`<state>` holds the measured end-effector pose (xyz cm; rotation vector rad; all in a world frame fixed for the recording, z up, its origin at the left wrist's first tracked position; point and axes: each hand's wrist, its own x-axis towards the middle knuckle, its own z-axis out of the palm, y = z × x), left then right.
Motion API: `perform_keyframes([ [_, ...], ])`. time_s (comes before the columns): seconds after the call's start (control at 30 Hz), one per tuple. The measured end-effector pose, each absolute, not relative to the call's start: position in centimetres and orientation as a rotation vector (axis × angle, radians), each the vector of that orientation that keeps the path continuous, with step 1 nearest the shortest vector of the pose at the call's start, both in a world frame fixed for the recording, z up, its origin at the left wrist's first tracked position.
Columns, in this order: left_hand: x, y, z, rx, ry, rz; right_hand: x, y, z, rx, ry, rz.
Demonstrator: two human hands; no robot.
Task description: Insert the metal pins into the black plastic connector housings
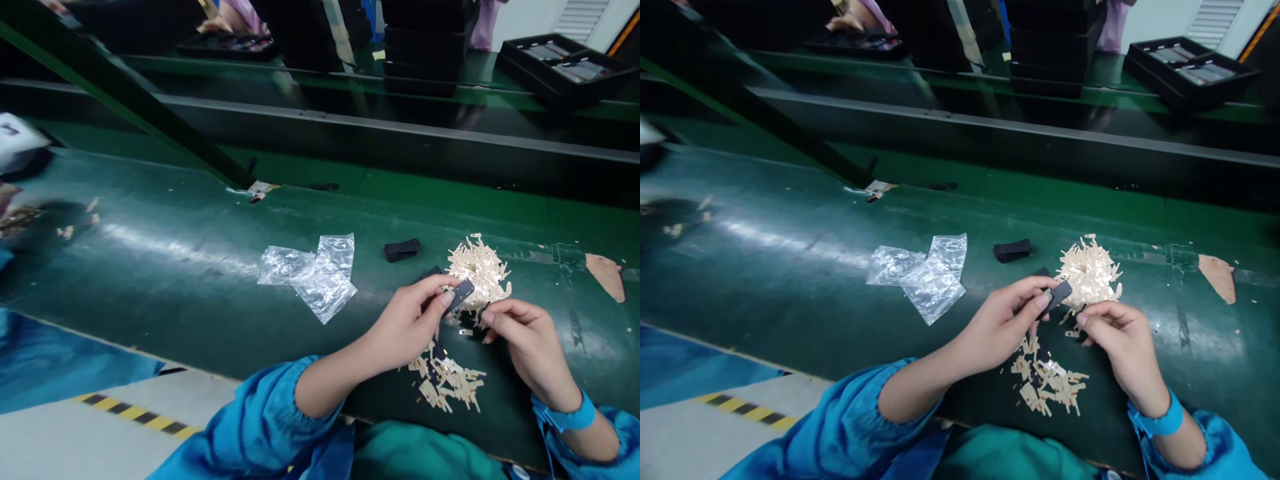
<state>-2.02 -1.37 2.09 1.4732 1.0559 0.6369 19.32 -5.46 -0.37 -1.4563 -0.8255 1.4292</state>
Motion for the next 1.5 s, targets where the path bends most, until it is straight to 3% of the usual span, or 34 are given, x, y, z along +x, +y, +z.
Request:
perform_keyframes([
  [0.2,-0.6,-2.7,0.8,1.145,0.861,0.529,19.4,-5.7,-0.5,-1.469,-0.865,1.355],
  [1.13,-0.5,-3.6,0.3,1.478,0.898,0.562,18.6,-5.5,-0.2,-1.551,-0.871,1.376],
  [1.5,-0.6,-3.3,1.1,1.234,0.903,0.527,18.9,-5.2,0.6,-1.573,-1.013,1.296],
])
